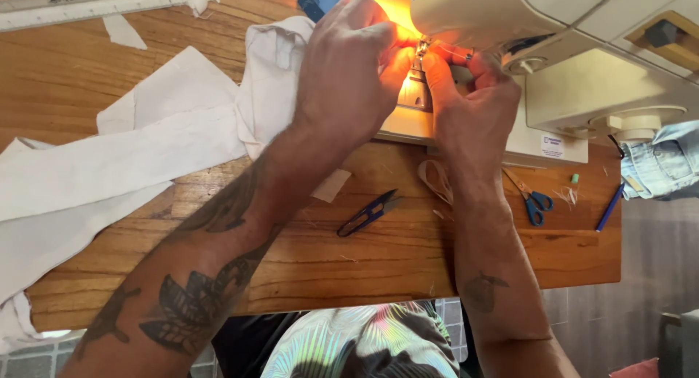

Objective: Sewing fabric strips together using a sewing machine on a wooden workspace.

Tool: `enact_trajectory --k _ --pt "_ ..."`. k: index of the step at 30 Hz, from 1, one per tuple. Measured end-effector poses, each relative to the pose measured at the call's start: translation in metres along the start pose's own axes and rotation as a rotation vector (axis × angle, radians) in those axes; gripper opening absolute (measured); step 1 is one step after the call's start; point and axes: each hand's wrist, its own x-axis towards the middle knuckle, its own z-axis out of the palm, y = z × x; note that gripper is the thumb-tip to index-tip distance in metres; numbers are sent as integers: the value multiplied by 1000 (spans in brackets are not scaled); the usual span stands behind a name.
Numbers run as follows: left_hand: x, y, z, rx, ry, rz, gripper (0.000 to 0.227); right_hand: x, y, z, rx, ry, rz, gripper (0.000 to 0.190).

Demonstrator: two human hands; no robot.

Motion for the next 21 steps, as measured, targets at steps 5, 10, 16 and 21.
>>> enact_trajectory --k 5,10,16,21 --pt "7 -7 12 72 -16 23 41 3 -3 -8 -5 -61 86 13" --pt "12 -6 15 105 -32 -26 48 11 10 -15 -52 -136 75 16" --pt "11 -1 16 84 -70 -43 27 23 31 -22 -100 -214 80 70" --pt "10 -4 21 119 -81 -68 37 20 21 -29 -169 -356 9 87"
